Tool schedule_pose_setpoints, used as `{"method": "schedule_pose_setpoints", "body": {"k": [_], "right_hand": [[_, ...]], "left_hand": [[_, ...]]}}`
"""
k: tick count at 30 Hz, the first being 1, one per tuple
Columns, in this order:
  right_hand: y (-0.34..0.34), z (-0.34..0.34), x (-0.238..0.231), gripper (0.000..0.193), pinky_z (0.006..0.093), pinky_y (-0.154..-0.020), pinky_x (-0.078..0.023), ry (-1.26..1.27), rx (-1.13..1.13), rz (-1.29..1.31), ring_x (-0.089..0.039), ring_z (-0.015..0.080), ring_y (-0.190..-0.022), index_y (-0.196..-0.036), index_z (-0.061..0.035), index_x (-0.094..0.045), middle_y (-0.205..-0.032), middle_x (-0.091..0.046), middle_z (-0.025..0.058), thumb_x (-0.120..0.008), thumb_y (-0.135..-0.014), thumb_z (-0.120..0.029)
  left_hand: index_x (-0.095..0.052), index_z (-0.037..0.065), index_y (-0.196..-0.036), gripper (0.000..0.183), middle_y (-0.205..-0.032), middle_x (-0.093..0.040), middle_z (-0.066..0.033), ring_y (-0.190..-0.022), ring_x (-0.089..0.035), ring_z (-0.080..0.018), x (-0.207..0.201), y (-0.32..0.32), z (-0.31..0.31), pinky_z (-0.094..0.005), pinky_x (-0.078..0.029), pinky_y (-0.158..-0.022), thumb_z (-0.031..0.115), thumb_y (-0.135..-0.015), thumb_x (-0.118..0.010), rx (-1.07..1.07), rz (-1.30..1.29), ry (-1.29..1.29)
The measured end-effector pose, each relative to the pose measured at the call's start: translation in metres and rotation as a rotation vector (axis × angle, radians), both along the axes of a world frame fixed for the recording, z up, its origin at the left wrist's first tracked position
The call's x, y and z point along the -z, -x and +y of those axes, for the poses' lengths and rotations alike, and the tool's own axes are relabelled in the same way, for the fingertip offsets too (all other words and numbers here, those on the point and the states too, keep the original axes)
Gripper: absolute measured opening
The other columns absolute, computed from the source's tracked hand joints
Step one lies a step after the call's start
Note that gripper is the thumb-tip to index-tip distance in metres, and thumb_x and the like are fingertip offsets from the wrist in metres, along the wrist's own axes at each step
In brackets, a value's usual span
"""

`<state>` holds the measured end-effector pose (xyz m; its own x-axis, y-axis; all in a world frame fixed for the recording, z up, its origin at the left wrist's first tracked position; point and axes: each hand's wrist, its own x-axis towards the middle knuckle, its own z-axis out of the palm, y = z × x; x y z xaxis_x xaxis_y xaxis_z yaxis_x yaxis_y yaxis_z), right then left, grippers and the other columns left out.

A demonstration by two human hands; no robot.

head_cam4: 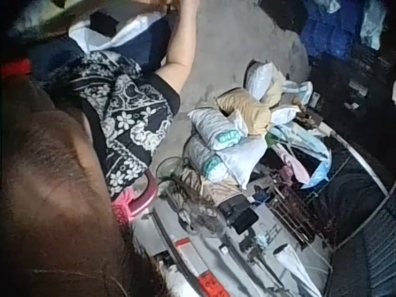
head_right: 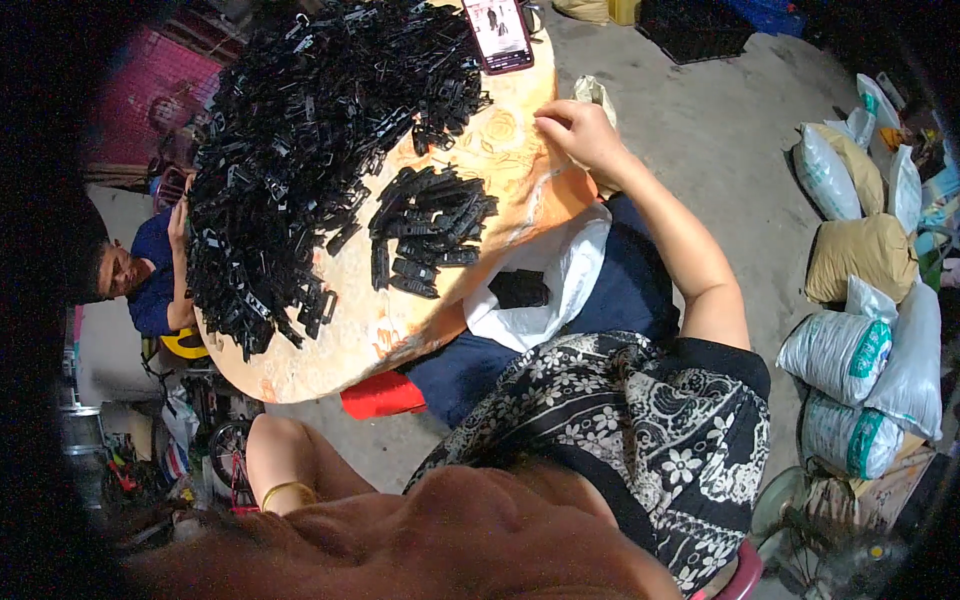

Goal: The person assembles plastic components by picking pieces from a pile, snapping them together by hand, and placing the assembled parts onto the table.

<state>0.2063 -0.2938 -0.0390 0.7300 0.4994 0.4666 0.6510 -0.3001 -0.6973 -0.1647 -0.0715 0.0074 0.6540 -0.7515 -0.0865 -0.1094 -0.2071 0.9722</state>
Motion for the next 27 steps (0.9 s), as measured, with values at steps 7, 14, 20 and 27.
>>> {"method": "schedule_pose_setpoints", "body": {"k": [7, 14, 20, 27], "right_hand": [[0.035, 0.035, -0.04, 0.012, 0.0255, -0.055, -0.048, -0.062, -0.197, -0.186, -0.06, 0.0164, -0.063, -0.085, -0.0022, -0.063, -0.075, -0.062, 0.0099, -0.061, -0.077, -0.011], [0.047, 0.065, -0.04, 0.015, 0.0242, -0.064, -0.047, -0.029, -0.324, 0.088, -0.058, 0.0122, -0.072, -0.089, 0.0001, -0.062, -0.082, -0.061, 0.008, -0.058, -0.079, -0.01], [0.059, 0.057, -0.028, 0.015, 0.0239, -0.071, -0.045, -0.095, -0.405, 0.265, -0.057, 0.013, -0.079, -0.089, 0.0015, -0.061, -0.087, -0.06, 0.0075, -0.056, -0.081, -0.011], [0.065, 0.007, 0.021, 0.026, 0.0218, -0.048, -0.035, -0.484, -0.042, 0.266, -0.041, 0.0073, -0.05, -0.06, 0.0012, -0.05, -0.055, -0.048, 0.0002, -0.054, -0.083, -0.01]], "left_hand": [[-0.053, 0.001, -0.099, 0.028, -0.092, -0.056, -0.0152, -0.085, -0.054, -0.0274, 0.024, -0.013, 0.026, -0.0333, -0.045, -0.076, 0.016, -0.075, -0.055, -0.103, -0.147, -0.041], [-0.053, 0.001, -0.1, 0.028, -0.092, -0.056, -0.0158, -0.087, -0.053, -0.0291, 0.052, -0.015, 0.048, -0.0342, -0.045, -0.077, 0.015, -0.075, -0.054, -0.236, -0.28, -0.062], [-0.053, 0.001, -0.101, 0.028, -0.093, -0.056, -0.0163, -0.088, -0.053, -0.0305, 0.063, -0.015, 0.047, -0.0349, -0.044, -0.078, 0.013, -0.076, -0.053, -0.363, -0.374, -0.106], [-0.054, 0.002, -0.102, 0.027, -0.093, -0.056, -0.0168, -0.089, -0.053, -0.0321, 0.078, -0.008, 0.005, -0.0358, -0.044, -0.079, 0.012, -0.076, -0.051, -0.498, -0.417, -0.168]]}}
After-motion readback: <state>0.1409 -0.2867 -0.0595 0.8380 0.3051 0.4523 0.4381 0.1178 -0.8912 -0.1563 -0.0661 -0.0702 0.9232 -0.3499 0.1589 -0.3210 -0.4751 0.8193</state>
